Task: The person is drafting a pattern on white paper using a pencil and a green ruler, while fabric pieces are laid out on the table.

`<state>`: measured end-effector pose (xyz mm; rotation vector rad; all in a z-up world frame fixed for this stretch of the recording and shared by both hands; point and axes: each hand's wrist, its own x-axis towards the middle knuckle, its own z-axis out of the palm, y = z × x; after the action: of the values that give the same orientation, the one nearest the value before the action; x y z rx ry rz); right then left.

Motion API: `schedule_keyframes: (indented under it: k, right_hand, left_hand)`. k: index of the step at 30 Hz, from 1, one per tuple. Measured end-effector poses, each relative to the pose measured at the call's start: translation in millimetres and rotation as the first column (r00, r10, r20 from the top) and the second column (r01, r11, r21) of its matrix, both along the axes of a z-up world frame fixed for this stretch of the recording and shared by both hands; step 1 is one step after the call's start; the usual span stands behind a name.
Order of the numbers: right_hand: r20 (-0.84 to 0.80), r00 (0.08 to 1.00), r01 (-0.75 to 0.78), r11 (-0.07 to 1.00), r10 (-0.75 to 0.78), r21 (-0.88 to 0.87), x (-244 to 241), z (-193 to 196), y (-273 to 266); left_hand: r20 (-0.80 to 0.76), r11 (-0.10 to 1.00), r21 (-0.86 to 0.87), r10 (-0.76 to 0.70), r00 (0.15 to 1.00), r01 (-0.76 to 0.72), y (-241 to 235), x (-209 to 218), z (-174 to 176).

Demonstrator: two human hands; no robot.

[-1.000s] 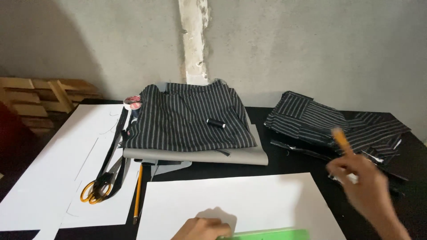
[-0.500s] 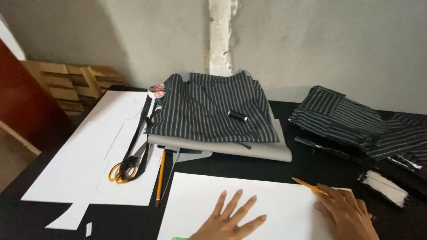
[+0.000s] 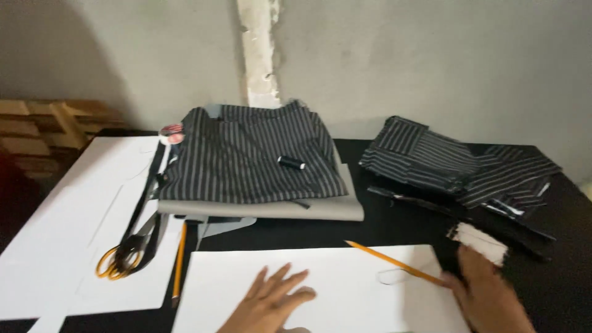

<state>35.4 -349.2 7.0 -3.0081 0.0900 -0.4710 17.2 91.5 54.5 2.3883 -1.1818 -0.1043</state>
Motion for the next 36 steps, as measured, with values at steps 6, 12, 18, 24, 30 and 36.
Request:
schedule_keyframes:
  k: [6,12,18,24,30,36]
  right_hand:
    - [-0.538,0.826,0.185,0.982,-0.171,-0.027,-11,45,31]
    - [-0.441,0.839,0.425,0.89,-0.319,0.164,-21,79,44]
    - [-0.204,0.925,0.362,0.906,-0.32,0.222,-14,63,31]
    - [0.004,0.991,0.131,0.987,-0.131,0.089,0,25,13]
    - [-0.02,0.954,0.251,0.762,-0.299,0.597,4,16,-41]
    - [0.363,0.931,-0.359,0.082,-0.037,0.93,0,8,-131]
  left_hand:
    - [-0.19,0.982,0.183,0.08,0.978,-0.045,5,10,-4]
    - [0.209,0.998,-0.02,0.065,0.976,-0.062,7,10,-27]
    - [0.221,0.996,-0.047,0.081,0.972,-0.072,4,9,-28]
    - [0.143,0.996,-0.023,0.089,0.986,-0.086,3,9,-23]
    - [0.099,0.995,-0.006,0.1,0.99,-0.1,3,7,-19]
    - [-0.004,0.994,0.07,0.083,0.997,-0.082,4,10,-18]
